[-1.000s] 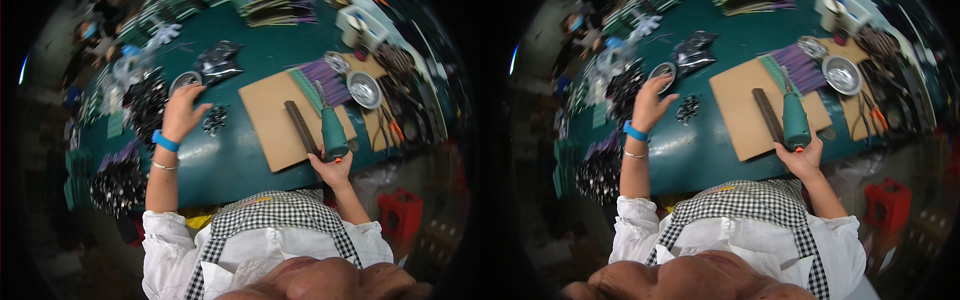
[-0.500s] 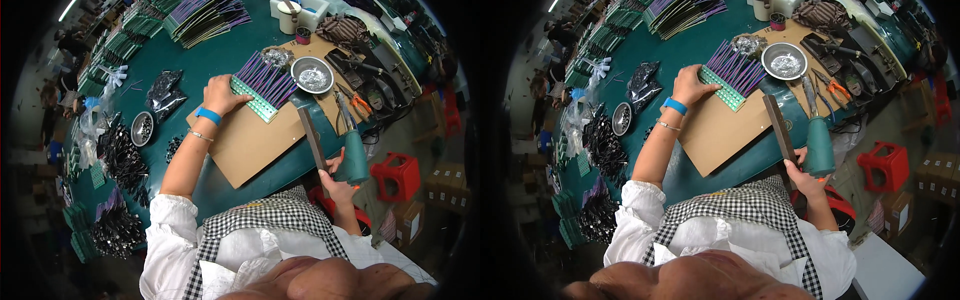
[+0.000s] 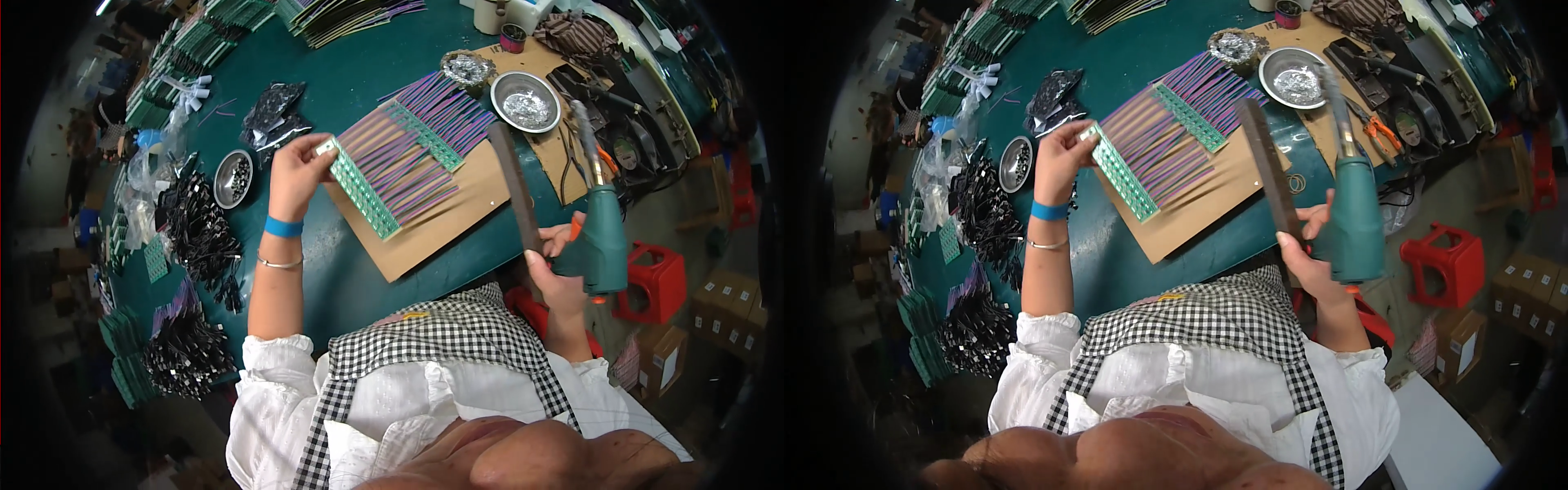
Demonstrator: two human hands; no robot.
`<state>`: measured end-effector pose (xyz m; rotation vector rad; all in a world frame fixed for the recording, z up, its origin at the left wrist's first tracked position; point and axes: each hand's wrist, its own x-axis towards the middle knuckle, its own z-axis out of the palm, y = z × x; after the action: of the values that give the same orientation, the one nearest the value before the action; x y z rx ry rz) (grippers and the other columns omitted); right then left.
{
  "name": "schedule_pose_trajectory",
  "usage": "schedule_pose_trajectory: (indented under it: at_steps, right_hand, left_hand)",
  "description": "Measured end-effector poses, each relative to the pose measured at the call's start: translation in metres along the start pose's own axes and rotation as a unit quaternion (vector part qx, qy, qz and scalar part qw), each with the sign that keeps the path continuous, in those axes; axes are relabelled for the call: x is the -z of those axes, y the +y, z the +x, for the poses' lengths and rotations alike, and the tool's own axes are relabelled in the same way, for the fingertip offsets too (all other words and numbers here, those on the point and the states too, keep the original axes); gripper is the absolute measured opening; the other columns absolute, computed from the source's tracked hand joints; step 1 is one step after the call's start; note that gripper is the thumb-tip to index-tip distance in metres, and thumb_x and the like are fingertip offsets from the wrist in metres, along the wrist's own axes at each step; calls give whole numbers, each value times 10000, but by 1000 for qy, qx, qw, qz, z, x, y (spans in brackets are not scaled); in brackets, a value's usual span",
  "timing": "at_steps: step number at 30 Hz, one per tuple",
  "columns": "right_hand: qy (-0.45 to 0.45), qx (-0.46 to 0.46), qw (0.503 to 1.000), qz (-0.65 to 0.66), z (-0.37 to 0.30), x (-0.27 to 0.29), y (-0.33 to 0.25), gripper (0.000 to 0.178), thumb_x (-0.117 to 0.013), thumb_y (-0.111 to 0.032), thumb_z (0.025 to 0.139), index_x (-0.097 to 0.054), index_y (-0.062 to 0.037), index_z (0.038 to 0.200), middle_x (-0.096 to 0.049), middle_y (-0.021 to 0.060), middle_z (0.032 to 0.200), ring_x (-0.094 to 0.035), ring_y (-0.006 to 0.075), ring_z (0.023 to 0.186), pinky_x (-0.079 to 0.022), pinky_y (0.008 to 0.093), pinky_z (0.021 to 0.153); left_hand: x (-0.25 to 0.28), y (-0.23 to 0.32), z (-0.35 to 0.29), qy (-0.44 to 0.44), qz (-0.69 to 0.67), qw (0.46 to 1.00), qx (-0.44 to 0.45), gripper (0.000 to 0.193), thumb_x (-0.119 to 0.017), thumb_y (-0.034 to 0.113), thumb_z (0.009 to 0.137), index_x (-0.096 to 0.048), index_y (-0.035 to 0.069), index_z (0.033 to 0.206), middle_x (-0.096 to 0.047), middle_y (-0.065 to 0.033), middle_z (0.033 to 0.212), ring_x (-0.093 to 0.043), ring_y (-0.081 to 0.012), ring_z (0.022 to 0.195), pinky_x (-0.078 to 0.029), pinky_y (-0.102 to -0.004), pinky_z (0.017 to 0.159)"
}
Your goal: The person solders wires onto LED PCB strips using a soldering iron.
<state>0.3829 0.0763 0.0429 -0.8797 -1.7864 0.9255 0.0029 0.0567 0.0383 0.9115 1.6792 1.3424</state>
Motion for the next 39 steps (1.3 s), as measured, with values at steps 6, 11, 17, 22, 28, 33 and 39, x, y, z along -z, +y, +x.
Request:
schedule_pose_trajectory:
  at_steps: [6, 11, 17, 22, 28, 33, 39]
  right_hand:
    - [-86, 28, 996, -17, 18, -70, -7, 339, -760, -42, 684, -569, -19, 963, -568, 1, 808, -535, 90, 684, -459, 226, 639]
    - [-90, 160, 982, -52, 38, -128, -9, 557, -768, -75, 660, -512, 30, 1144, -644, 99, 886, -651, 184, 721, -514, 281, 660]
    - [-103, 169, 975, -103, 34, -164, 2, 648, -803, -37, 524, -541, 15, 1115, -644, 156, 872, -651, 294, 741, -523, 332, 656]
    - [-112, 162, 965, -171, 29, -166, 4, 663, -800, -44, 516, -545, 8, 1126, -645, 160, 881, -655, 294, 747, -523, 331, 654]
    - [-57, -30, 998, -24, 34, -172, 16, 647, -777, -66, 574, -526, -11, 1168, -651, 154, 900, -671, 268, 790, -531, 327, 690]
    - [-66, 171, 968, -171, 33, -170, 5, 682, -746, -25, 511, -529, -54, 1157, -636, 137, 953, -640, 301, 818, -516, 355, 691]
    - [-50, 155, 971, -176, 29, -174, 3, 654, -735, -20, 529, -527, -59, 1147, -624, 123, 886, -626, 298, 773, -502, 368, 669]
  left_hand:
    - [11, -44, -26, 55, -46, 997, 40, 281, -643, 33, 830, -575, -88, 1074, -648, -67, 754, -617, -105, 602, -518, -223, 514]
    - [12, -70, -20, 81, 75, 994, -18, 292, -694, 84, 777, -651, -25, 1044, -628, -54, 629, -607, -99, 524, -483, -238, 495]
    - [9, -68, -30, 64, 123, 990, -27, 295, -677, 72, 806, -630, -18, 1082, -599, -25, 629, -570, -79, 523, -466, -220, 488]
    - [2, -50, -55, 169, 413, 872, -200, 519, -745, 235, 718, -567, -18, 1135, -548, -187, 1151, -542, -316, 1095, -473, -389, 829]
    - [-24, -69, -80, 16, 440, 865, -242, 918, -711, 494, 697, -356, -89, 1311, -290, -246, 1419, -215, -413, 1345, -217, -535, 1064]
    - [-24, -79, -74, -21, 423, 872, -245, 1033, -715, 525, 677, -244, -72, 1376, -195, -233, 1469, -125, -415, 1374, -168, -533, 1085]
    - [-23, -78, -80, -33, 437, 871, -221, 1034, -749, 451, 663, -214, -45, 1396, -172, -233, 1475, -100, -418, 1379, -150, -530, 1089]
